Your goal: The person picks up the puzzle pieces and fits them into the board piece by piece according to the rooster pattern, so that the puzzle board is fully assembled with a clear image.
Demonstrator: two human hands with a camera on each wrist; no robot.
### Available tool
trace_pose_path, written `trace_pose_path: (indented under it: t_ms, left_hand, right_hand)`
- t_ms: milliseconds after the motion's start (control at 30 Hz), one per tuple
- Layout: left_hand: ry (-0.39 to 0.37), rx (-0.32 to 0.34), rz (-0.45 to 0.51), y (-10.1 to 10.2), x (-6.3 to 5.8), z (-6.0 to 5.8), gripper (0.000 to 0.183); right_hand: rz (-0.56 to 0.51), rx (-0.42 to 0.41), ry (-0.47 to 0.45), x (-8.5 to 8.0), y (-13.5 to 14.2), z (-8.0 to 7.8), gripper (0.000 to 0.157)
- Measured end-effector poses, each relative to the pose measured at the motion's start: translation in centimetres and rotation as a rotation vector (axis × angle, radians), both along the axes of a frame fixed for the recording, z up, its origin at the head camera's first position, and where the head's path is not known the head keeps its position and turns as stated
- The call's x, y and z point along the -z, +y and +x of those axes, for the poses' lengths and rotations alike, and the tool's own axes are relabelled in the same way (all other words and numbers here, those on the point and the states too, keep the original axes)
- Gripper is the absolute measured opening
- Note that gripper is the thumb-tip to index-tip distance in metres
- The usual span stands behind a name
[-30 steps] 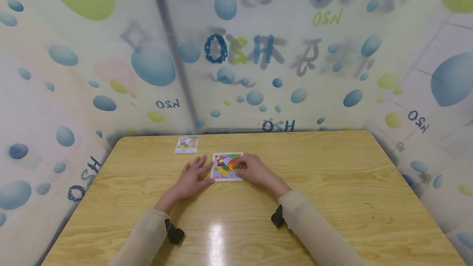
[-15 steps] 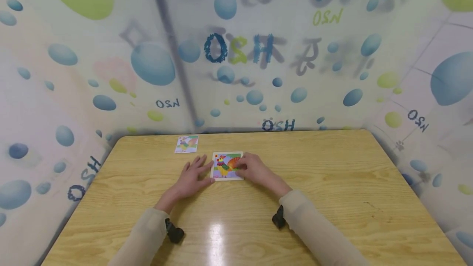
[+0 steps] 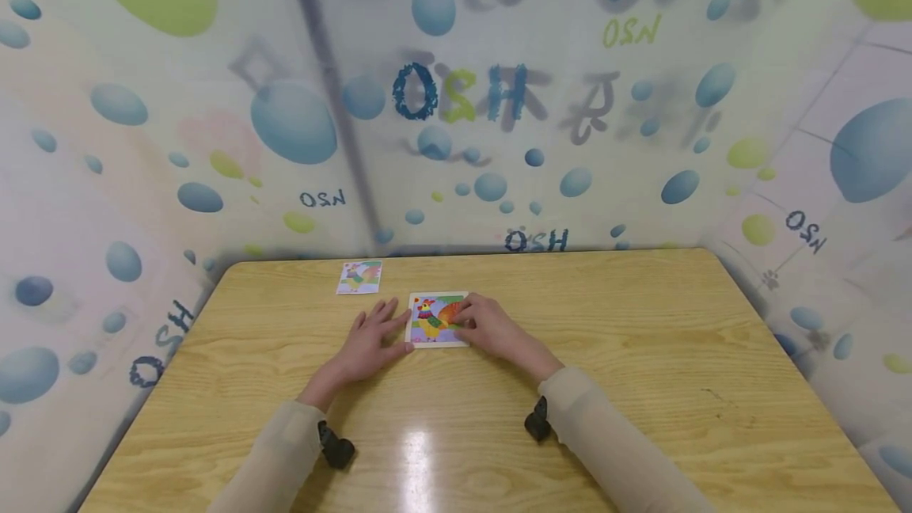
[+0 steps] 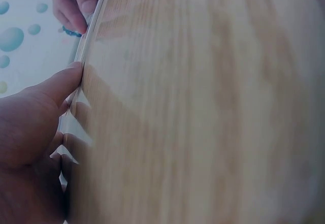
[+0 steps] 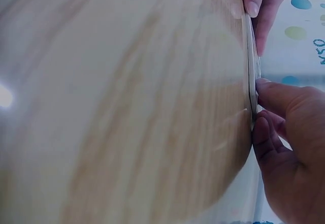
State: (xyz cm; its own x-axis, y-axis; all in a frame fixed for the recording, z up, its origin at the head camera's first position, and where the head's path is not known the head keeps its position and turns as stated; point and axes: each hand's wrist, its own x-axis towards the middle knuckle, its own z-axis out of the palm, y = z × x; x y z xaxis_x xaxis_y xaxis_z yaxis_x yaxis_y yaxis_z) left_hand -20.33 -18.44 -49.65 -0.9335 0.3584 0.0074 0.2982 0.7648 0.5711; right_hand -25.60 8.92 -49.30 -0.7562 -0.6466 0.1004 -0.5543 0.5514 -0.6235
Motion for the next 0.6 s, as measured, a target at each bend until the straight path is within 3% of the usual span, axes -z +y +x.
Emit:
trace_pose_path:
  t_ms: [367,600]
  left_hand:
    - [-0.008,-0.009,-0.028,0.13,0.02,-0.13,0.064]
    - [-0.010,-0.014,-0.028,-0.12,0.49,-0.08,0.064]
  right_hand:
    - [0.006,-0.005,-0.008,0.12,0.16,-0.01,0.025]
    - [-0.033,0.026,-0.069,0.50,0.08,0.05,0.025]
